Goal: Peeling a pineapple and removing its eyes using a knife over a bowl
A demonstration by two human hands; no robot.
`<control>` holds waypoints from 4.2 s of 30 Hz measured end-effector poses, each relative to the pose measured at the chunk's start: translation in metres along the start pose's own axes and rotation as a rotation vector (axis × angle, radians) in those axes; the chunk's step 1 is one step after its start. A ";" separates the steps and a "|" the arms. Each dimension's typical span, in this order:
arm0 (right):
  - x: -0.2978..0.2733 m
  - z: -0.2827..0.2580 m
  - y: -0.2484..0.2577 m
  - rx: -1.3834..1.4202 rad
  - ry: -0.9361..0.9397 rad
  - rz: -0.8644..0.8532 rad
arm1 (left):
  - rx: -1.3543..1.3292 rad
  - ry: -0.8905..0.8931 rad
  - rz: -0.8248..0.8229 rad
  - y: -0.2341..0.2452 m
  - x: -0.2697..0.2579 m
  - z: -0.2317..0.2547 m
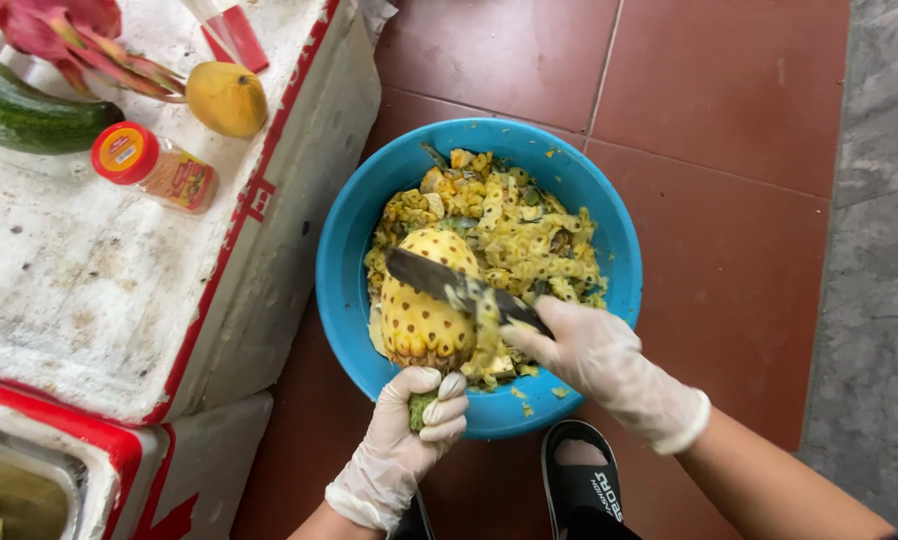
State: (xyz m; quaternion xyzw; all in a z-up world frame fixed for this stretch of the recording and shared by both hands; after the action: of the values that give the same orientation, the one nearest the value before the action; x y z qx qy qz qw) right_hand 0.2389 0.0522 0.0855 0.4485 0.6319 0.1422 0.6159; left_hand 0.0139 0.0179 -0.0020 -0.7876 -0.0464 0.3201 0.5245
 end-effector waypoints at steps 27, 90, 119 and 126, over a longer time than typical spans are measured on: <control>0.006 -0.011 0.052 0.853 -0.012 -0.239 | 0.289 0.007 -0.048 -0.004 -0.003 -0.018; 0.015 -0.005 0.014 -0.156 0.399 0.552 | 0.516 -0.632 0.578 -0.055 0.050 0.049; -0.028 0.085 -0.019 1.025 -0.203 -0.260 | 0.429 -0.709 0.655 -0.090 -0.023 -0.010; -0.029 0.119 -0.038 1.129 -0.235 -0.379 | 0.436 -0.691 0.617 -0.032 0.019 -0.008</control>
State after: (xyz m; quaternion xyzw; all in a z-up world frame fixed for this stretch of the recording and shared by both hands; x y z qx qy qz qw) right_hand 0.3277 -0.0347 0.0523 0.5982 0.6063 -0.3776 0.3633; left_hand 0.0415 0.0333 0.0185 -0.4850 0.0855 0.7039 0.5118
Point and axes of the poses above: each hand's wrist, its own x-axis towards the middle knuckle, its own y-axis out of the back of the hand, z = x × y, the point moved 3 cm from there along x, towards the middle knuckle, and after that the axes turned 1 degree about z, right-handed, at the moved point
